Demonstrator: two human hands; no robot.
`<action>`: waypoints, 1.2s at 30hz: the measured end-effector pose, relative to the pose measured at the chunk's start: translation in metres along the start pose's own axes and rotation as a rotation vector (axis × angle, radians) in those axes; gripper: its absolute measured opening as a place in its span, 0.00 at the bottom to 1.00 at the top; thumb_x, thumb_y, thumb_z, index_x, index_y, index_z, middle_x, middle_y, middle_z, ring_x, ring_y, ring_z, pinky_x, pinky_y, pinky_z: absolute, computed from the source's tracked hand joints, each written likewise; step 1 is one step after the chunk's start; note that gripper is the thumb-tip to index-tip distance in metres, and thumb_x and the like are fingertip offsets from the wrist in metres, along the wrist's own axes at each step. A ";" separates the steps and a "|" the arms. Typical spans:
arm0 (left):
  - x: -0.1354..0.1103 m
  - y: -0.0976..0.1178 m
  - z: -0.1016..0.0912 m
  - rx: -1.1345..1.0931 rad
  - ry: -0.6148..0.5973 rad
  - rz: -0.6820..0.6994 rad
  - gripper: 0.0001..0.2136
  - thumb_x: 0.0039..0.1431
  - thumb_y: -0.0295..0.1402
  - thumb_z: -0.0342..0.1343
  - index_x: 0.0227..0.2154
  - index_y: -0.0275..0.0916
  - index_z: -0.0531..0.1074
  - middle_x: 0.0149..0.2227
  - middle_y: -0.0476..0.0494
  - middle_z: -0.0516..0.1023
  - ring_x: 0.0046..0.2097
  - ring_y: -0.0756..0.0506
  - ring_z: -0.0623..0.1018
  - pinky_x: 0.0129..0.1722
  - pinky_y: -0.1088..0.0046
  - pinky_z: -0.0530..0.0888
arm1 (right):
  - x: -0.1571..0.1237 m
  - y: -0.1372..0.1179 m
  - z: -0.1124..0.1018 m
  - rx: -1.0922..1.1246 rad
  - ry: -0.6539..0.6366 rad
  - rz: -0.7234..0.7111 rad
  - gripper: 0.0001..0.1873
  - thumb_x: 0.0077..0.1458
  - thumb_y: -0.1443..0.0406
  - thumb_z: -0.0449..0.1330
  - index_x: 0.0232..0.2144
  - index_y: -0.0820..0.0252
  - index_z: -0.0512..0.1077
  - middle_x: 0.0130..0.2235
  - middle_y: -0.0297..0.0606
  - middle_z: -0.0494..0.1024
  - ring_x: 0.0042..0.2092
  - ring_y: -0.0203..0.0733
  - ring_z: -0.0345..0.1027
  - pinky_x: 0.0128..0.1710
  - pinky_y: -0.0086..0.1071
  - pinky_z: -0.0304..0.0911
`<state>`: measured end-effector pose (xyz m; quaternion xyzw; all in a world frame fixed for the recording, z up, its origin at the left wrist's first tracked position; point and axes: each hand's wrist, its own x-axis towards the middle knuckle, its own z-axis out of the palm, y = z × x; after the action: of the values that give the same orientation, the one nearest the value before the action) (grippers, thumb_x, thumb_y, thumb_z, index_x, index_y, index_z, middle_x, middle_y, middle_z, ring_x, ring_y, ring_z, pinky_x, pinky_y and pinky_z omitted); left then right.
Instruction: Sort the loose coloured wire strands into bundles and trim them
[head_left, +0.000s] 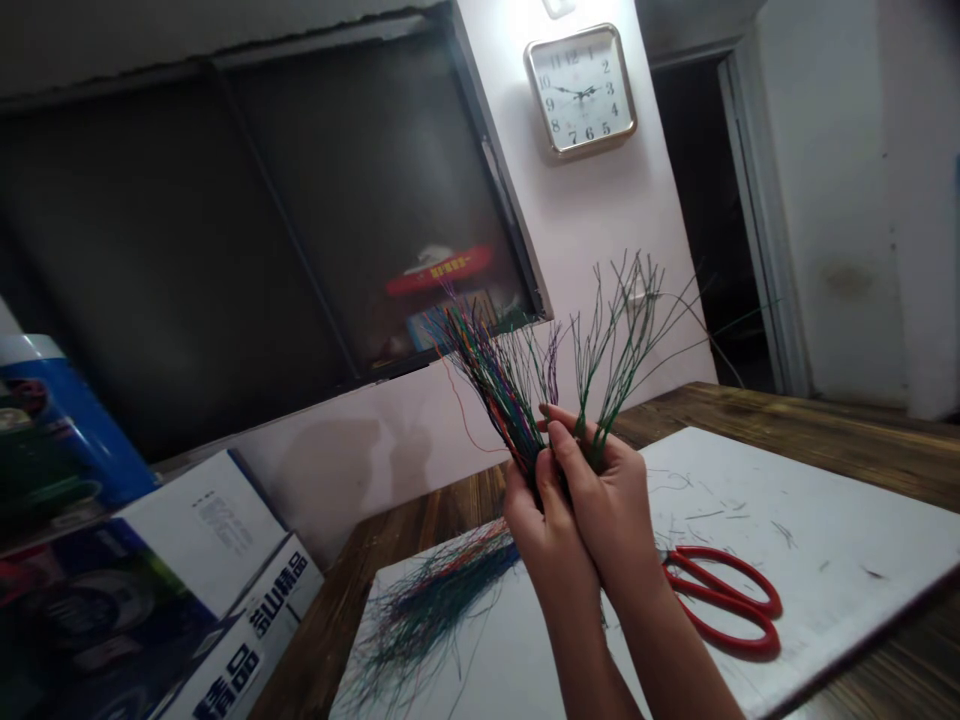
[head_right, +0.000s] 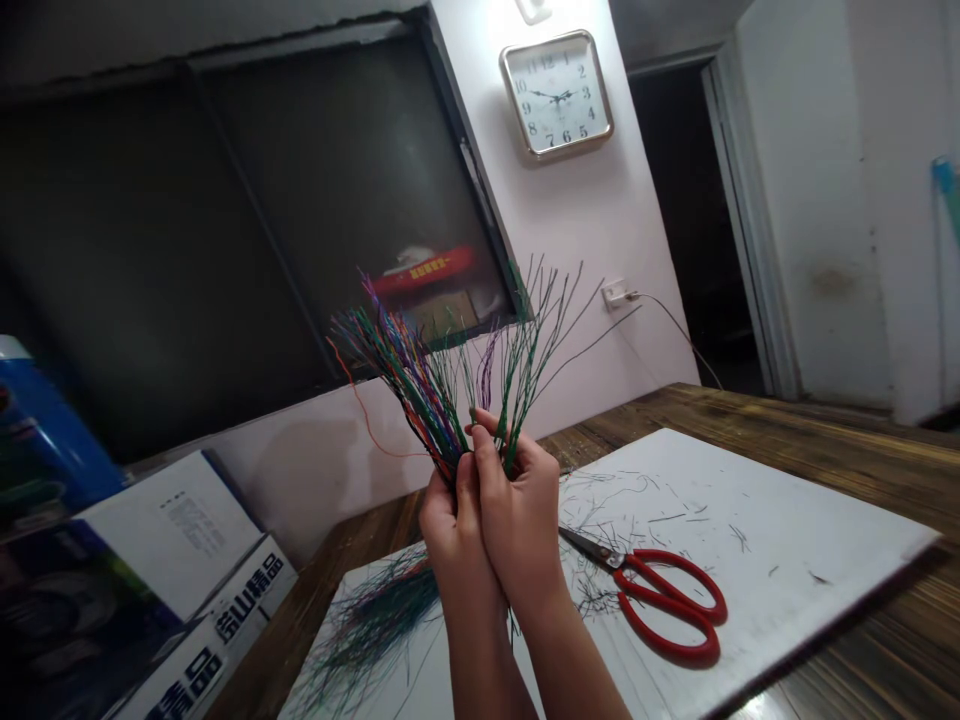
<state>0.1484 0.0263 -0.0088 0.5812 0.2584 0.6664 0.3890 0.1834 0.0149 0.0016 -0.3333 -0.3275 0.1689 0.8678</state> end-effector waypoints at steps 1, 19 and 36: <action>-0.001 0.000 0.001 -0.009 0.000 0.002 0.13 0.58 0.38 0.52 0.38 0.35 0.74 0.36 0.40 0.80 0.38 0.43 0.79 0.39 0.70 0.73 | 0.000 -0.001 0.000 0.026 -0.017 0.018 0.15 0.51 0.59 0.61 0.39 0.61 0.76 0.37 0.41 0.81 0.38 0.44 0.74 0.38 0.36 0.68; 0.000 -0.002 -0.003 0.099 -0.121 0.038 0.11 0.60 0.35 0.49 0.40 0.37 0.74 0.38 0.42 0.79 0.41 0.43 0.77 0.42 0.69 0.70 | 0.006 0.005 -0.002 0.106 -0.040 0.032 0.12 0.50 0.58 0.62 0.30 0.61 0.69 0.26 0.29 0.70 0.28 0.33 0.63 0.29 0.26 0.61; 0.014 -0.040 -0.008 -0.067 0.025 -0.293 0.14 0.53 0.41 0.58 0.36 0.34 0.75 0.37 0.38 0.79 0.43 0.40 0.76 0.45 0.68 0.68 | 0.022 0.050 -0.002 -0.072 -0.044 0.127 0.12 0.52 0.55 0.55 0.28 0.59 0.68 0.27 0.33 0.71 0.30 0.39 0.65 0.33 0.32 0.60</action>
<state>0.1487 0.0616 -0.0339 0.5155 0.3228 0.6181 0.4980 0.1967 0.0612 -0.0241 -0.3808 -0.3305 0.2188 0.8354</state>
